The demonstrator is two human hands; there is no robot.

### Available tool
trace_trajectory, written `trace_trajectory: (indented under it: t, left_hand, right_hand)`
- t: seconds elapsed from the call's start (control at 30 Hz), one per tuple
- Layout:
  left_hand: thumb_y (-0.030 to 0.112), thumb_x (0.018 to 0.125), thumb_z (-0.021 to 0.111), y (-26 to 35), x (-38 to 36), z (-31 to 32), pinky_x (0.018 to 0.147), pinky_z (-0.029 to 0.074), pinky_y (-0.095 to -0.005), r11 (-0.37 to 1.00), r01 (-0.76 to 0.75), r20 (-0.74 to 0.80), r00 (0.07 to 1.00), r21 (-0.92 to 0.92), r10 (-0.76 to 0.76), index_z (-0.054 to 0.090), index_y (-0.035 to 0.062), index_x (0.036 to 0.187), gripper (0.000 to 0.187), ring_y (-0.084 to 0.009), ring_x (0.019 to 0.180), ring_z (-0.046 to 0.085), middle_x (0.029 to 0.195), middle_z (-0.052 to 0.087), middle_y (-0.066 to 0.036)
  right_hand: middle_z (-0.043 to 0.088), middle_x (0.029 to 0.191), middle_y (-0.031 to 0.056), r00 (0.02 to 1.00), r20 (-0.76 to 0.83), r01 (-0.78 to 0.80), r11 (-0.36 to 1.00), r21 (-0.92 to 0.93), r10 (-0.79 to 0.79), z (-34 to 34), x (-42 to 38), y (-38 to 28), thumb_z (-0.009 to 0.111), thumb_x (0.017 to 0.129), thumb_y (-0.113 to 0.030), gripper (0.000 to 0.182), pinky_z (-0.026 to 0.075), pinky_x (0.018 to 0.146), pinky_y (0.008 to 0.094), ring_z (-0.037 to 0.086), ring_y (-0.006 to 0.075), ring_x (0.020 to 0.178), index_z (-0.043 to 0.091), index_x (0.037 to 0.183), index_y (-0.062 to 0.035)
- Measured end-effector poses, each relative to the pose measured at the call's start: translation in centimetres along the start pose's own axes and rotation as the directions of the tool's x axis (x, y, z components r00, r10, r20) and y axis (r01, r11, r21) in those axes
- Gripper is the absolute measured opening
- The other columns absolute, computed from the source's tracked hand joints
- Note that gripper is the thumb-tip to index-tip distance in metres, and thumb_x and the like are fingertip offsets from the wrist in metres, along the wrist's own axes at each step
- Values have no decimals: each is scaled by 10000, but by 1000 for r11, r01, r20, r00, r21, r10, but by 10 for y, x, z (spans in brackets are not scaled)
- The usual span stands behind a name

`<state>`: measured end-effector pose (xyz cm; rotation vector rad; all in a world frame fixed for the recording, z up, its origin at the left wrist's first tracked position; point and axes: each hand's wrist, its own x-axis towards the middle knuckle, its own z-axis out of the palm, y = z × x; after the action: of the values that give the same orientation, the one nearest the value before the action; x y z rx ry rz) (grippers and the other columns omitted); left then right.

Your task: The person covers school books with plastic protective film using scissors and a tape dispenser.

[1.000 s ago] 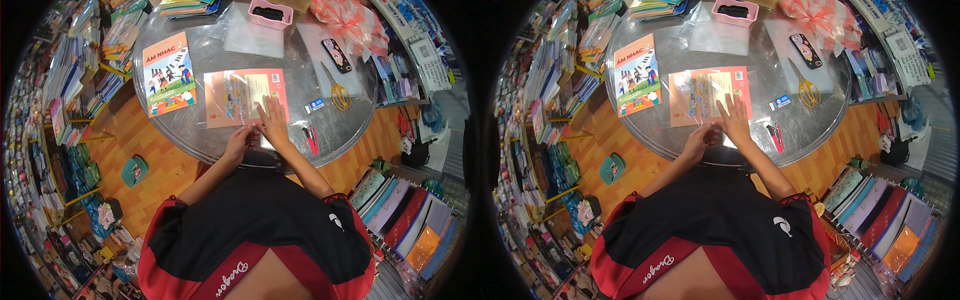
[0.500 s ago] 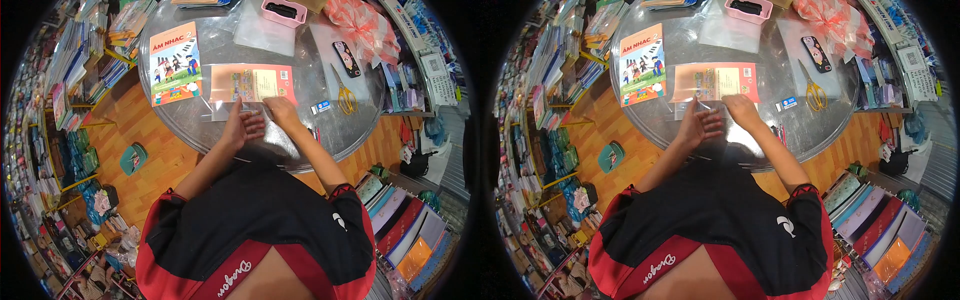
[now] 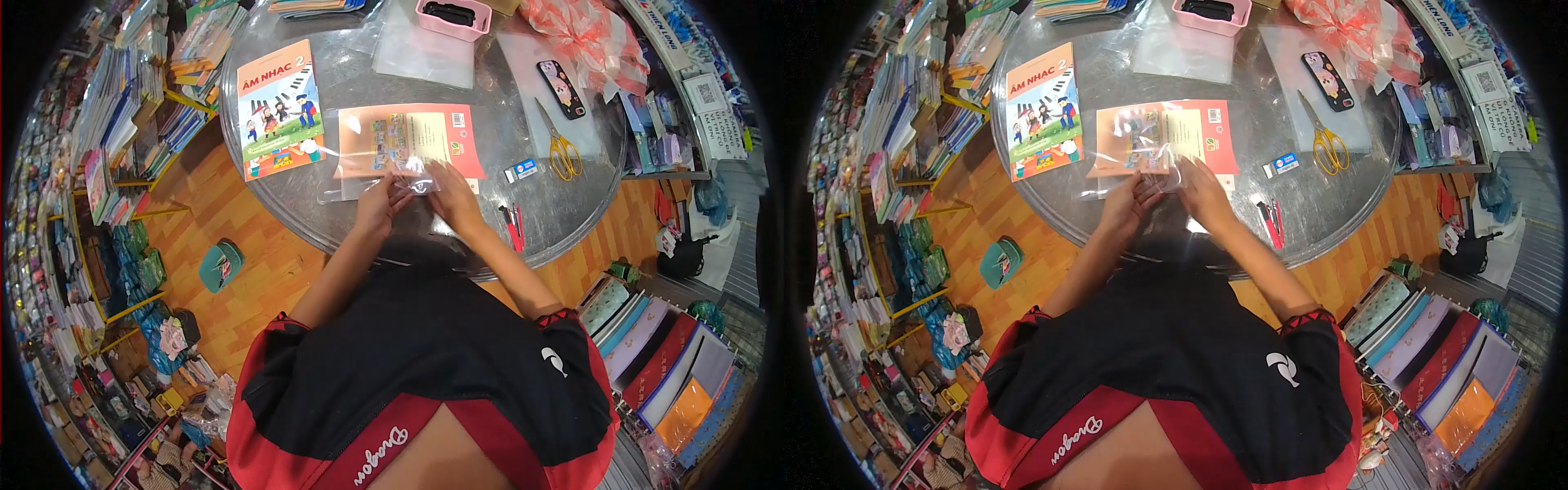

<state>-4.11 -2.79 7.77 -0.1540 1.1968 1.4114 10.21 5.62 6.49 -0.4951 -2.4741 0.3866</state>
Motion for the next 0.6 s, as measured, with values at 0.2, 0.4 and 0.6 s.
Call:
trace_trajectory:
  t: [0.2, 0.4, 0.6]
  left_hand:
    - [163, 907, 411, -28, -6, -8, 821, 475, -337, 985, -106, -62, 993, -139, 98, 475, -3, 1062, 236, -217, 994, 550, 1036, 555, -131]
    - [102, 897, 427, -31, -13, -8, 855, 471, -345, 959, -122, -74, 992, -255, 107, 476, -25, 1063, 215, -233, 982, 558, 1032, 553, -131]
    - [164, 907, 405, -33, -22, -19, 794, 488, -336, 992, -26, -54, 998, -124, 19, 493, -17, 1031, 237, -224, 946, 576, 988, 577, -133]
  right_hand:
    - [523, 1075, 136, 925, 132, -380, 843, 382, 357, 0, -55, -53, 594, 796, -161, 351, 393, 877, 392, 500, 285, 1017, 520, 1110, -23]
    - [529, 1095, 69, 455, 657, -170, -666, 726, 601, 15, -16, -59, 429, 896, -364, 475, 349, 906, 324, 460, 181, 1070, 379, 1235, -35]
    - [570, 1026, 78, 300, 598, -200, -564, 801, 743, 50, -19, -46, 493, 879, -261, 312, 408, 842, 328, 537, 181, 956, 474, 1103, -45]
